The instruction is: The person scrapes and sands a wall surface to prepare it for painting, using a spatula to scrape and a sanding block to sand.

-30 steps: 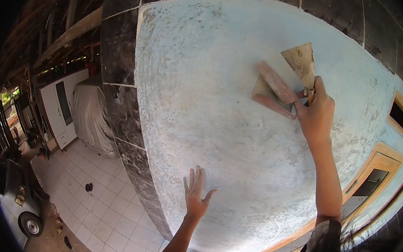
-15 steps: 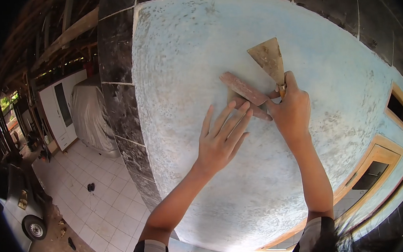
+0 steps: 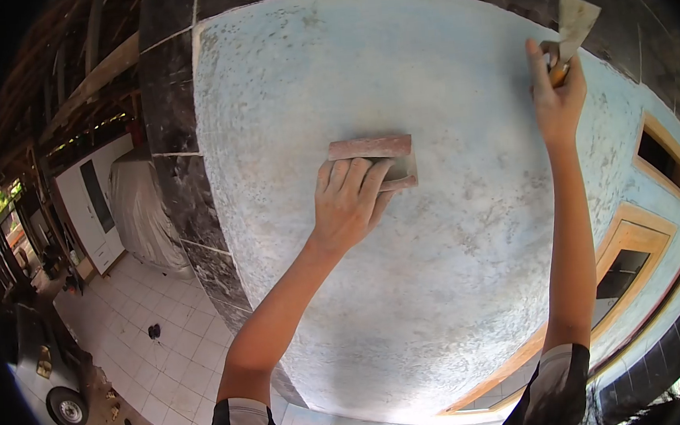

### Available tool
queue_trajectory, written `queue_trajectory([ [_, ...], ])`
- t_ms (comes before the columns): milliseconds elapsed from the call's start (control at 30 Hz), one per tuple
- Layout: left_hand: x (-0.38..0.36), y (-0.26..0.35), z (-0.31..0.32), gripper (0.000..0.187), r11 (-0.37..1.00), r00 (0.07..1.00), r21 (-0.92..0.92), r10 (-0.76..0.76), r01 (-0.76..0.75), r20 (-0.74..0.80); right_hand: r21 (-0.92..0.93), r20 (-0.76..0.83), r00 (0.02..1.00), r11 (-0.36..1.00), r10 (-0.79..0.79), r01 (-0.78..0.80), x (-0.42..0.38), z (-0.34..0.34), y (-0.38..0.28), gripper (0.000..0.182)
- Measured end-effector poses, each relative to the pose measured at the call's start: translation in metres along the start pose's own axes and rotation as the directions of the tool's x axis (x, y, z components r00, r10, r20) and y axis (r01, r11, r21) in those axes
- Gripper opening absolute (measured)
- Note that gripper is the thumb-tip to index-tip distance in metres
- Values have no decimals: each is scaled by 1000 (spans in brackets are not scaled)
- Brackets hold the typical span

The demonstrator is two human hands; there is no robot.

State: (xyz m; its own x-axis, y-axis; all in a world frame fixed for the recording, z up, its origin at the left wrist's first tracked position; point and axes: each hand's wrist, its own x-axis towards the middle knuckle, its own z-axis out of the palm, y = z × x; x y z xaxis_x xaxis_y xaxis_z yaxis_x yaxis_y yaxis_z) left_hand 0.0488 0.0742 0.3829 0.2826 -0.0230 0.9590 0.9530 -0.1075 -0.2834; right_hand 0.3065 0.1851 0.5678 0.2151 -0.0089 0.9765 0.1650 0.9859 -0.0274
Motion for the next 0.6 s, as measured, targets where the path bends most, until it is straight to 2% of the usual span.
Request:
queue_trajectory([
  [67, -1, 1, 2, 49, 1000, 999, -28, -7, 8, 33, 122, -122, 993, 992, -2, 17, 31, -13, 26, 28],
  [200, -5, -8, 9, 50, 1000, 999, -5, -20, 20, 38, 102, -160, 987, 995, 25, -8, 64, -30, 50, 33],
  [267, 1, -13, 9, 50, 1000, 999, 0, -30, 30, 42, 241, -171, 978, 958, -116, 155, 72, -33, 68, 46],
  [300, 8, -14, 7, 49, 997, 997, -5, -77, 77, -10, 229, -167, 980, 962, -111, 148, 71, -35, 70, 46],
  [367, 21, -22, 4, 48, 989, 988, 39, -138, 141, -66, 96, -119, 960, 959, -254, 266, 67, -29, 65, 51],
  [400, 25, -27, 2, 48, 984, 986, 88, -147, 153, -74, 32, -132, 916, 922, -378, 385, 72, -28, 64, 38],
  [433, 26, -34, -1, 48, 985, 987, 82, -150, 155, -65, 27, -126, 920, 926, -372, 378, 70, -27, 58, 38],
  [500, 26, -44, -3, 50, 926, 953, 224, -299, 302, -51, 94, -62, 939, 934, -339, 344, 67, -27, 51, 43],
  [533, 29, -45, 1, 50, 926, 952, 222, -302, 305, -47, 176, -84, 945, 928, -317, 327, 71, -26, 56, 43],
  [600, 35, -48, 6, 48, 982, 971, 23, -180, 186, -156, 193, -90, 952, 933, -292, 305, 70, -27, 56, 44],
])
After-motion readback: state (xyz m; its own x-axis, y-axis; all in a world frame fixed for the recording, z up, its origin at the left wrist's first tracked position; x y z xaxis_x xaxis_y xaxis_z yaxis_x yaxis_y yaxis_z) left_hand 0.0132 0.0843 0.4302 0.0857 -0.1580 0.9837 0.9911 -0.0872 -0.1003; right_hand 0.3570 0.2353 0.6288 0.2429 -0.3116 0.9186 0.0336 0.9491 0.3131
